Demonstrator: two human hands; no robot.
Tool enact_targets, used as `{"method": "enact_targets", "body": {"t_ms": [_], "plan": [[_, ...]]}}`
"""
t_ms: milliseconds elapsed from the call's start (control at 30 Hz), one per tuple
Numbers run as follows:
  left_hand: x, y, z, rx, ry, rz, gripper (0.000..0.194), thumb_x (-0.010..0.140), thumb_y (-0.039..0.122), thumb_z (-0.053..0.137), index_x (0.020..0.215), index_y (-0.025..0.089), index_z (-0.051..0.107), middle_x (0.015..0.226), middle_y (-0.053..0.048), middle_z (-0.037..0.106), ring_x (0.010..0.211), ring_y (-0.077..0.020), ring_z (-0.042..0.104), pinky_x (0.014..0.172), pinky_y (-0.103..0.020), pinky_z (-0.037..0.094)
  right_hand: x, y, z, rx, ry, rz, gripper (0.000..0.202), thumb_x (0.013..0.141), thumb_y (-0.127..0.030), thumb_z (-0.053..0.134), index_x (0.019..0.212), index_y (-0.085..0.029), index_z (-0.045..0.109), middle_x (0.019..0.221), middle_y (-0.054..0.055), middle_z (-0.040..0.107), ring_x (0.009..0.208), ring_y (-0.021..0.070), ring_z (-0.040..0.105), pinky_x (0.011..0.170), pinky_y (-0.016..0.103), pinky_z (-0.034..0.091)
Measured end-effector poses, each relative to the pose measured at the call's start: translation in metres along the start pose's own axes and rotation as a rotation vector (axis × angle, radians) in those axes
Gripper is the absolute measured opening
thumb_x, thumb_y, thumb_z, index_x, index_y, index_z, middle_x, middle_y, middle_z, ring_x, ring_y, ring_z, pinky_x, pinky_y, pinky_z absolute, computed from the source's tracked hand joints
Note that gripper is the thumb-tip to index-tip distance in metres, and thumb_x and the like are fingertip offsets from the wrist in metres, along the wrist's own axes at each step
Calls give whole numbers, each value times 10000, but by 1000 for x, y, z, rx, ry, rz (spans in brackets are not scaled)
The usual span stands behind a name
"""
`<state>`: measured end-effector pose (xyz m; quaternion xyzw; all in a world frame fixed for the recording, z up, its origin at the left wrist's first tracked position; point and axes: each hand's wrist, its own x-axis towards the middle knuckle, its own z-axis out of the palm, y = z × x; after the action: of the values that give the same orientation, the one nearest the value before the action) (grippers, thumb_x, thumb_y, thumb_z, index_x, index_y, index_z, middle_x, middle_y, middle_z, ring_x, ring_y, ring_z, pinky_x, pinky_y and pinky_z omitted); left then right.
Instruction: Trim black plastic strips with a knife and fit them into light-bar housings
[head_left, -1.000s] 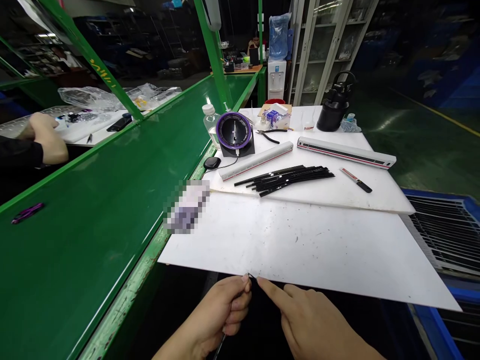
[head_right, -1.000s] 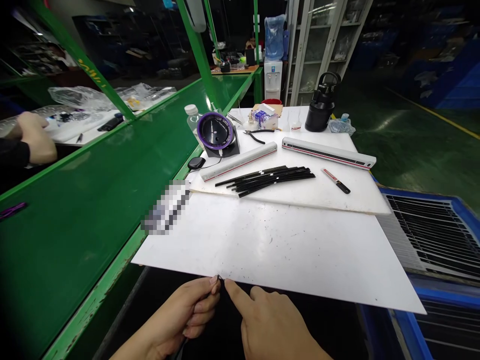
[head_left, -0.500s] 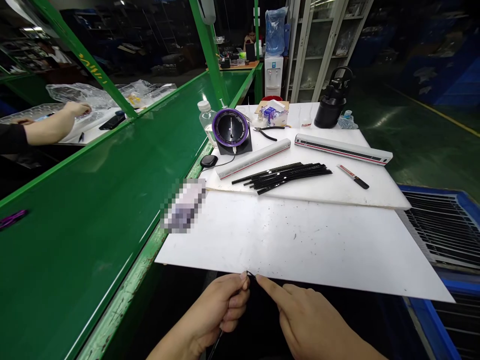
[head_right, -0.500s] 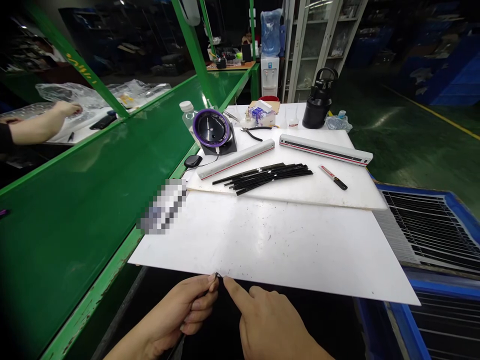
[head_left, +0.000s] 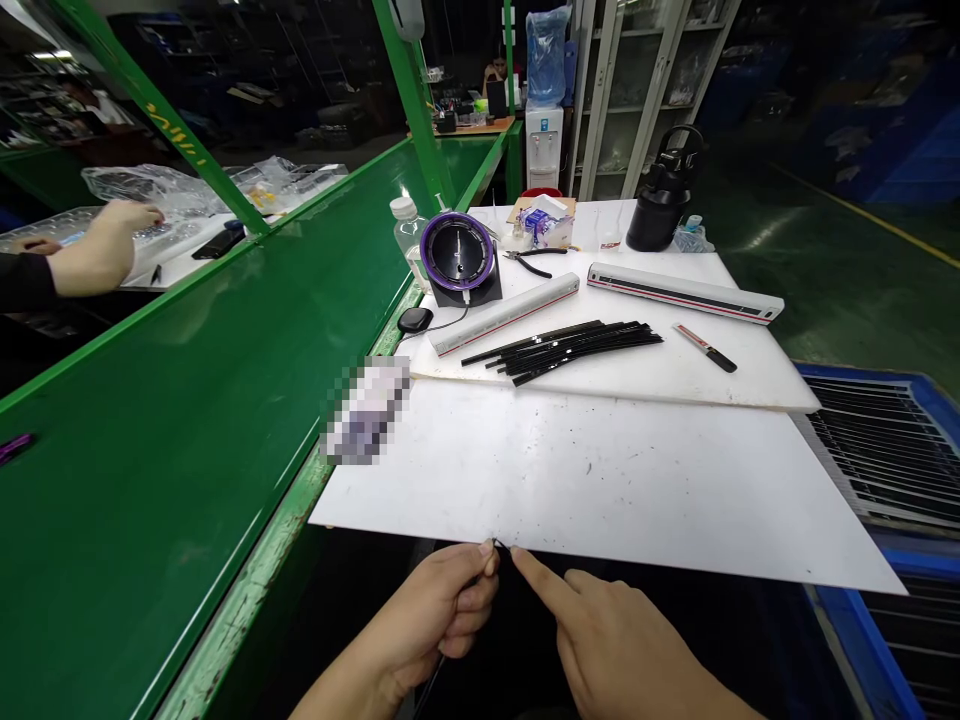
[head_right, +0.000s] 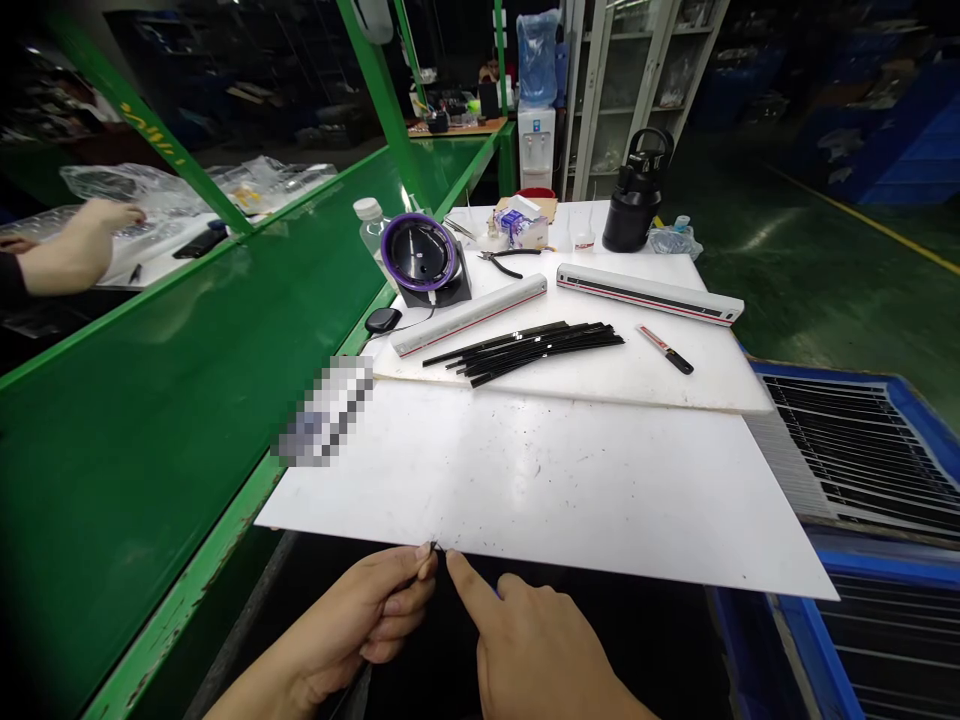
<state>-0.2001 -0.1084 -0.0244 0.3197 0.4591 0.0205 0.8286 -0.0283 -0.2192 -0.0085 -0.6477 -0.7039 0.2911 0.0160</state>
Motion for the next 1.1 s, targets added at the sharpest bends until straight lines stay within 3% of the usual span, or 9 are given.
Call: {"method": "enact_targets", "body": {"t_ms": [367, 633, 833, 967, 1100], "plan": [[-2, 4, 1, 12, -21, -5, 498, 682, 584, 706, 739, 208, 385, 535, 102, 256, 433, -33, 107, 392, -173, 32, 0, -5, 2, -186, -69, 36, 843, 790, -100, 444, 1542, -305, 123, 884, 61, 633, 567, 229, 612, 434, 303, 134], [-2, 2, 0, 24, -9, 15, 442, 732, 549, 677, 757, 204, 402, 552, 97, 265, 439, -35, 114, 399, -174, 42, -4, -1, 4, -33, 19, 16, 797, 810, -119, 425, 1534, -318, 159, 872, 50, 637, 635, 236, 613, 501, 284, 254], [-1, -1, 0, 5, -6, 13, 448, 705, 541, 696, 745, 202, 407, 540, 102, 254, 436, -33, 111, 397, -170, 42, -3, -4, 12, -188, 36, 39, 876, 759, -72, 450, 1536, -325, 138, 842, 43, 620, 527, 204, 580, 445, 286, 166], [-6, -10, 5, 45, 52, 24, 429, 711, 566, 675, 787, 192, 479, 528, 85, 346, 411, -39, 182, 377, -173, 95, -5, 2, 19, -268, 66, 32, 875, 774, -60, 431, 1540, -326, 102, 891, 53, 610, 533, 200, 577, 451, 303, 135], [-10, -13, 8, 61, 91, 90, 395, 756, 534, 630, 856, 158, 567, 576, 43, 440, 430, -51, 256, 389, -183, 168, -8, 11, 17, -102, 114, 59, 788, 854, -85, 384, 1540, -331, 85, 874, 39, 592, 588, 198, 572, 491, 291, 192]]}}
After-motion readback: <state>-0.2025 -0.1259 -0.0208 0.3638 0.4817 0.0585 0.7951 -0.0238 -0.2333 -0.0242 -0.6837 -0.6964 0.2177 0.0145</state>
